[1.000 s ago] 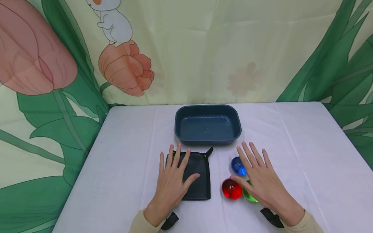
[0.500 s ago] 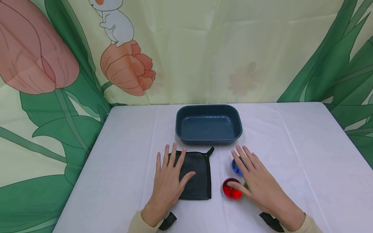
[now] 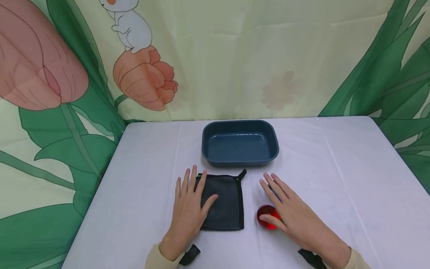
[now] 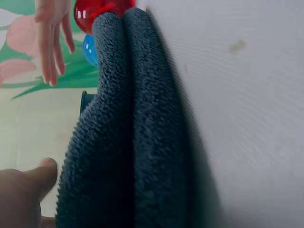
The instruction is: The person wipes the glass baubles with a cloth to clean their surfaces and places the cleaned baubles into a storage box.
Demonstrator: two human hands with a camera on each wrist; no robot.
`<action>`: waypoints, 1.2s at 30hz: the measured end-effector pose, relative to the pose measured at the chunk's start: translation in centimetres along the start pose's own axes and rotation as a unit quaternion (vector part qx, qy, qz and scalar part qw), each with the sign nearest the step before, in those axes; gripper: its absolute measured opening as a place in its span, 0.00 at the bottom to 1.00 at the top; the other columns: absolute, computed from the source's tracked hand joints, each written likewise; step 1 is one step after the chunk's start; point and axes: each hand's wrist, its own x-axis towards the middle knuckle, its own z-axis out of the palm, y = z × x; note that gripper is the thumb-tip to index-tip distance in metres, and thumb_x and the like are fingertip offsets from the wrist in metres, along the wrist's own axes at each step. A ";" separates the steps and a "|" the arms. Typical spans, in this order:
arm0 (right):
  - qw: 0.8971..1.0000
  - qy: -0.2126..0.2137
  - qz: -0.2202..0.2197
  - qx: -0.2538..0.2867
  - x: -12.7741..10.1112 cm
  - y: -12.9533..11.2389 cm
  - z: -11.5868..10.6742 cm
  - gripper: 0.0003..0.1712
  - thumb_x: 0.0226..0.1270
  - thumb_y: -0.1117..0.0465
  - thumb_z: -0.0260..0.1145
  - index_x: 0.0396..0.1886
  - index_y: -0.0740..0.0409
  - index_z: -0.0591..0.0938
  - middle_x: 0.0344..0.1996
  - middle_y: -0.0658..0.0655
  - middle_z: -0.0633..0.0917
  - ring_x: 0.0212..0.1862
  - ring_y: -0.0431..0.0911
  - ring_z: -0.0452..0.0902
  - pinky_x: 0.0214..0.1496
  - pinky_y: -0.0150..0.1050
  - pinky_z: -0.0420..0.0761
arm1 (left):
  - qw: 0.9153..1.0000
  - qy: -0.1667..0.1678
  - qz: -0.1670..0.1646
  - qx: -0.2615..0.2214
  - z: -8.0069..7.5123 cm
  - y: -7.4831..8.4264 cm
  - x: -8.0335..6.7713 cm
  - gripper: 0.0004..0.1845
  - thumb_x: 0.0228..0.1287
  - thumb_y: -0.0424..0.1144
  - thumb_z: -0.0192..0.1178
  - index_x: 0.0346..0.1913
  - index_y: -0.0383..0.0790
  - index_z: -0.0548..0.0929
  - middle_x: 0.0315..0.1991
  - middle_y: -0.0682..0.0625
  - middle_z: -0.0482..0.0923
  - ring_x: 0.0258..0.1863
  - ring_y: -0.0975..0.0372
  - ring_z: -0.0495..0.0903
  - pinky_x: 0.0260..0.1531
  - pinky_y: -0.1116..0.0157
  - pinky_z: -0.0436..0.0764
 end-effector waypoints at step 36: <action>0.997 -0.008 -0.077 0.023 -0.5 -0.7 0.2 0.38 0.57 0.40 0.74 0.64 0.52 0.78 0.59 0.52 0.78 0.58 0.47 0.71 0.49 0.44 0.87 | 0.995 0.075 -0.060 -0.038 0.4 -1.4 -0.6 0.27 0.59 0.42 0.72 0.60 0.37 0.80 0.51 0.42 0.83 0.49 0.49 0.83 0.47 0.52 0.84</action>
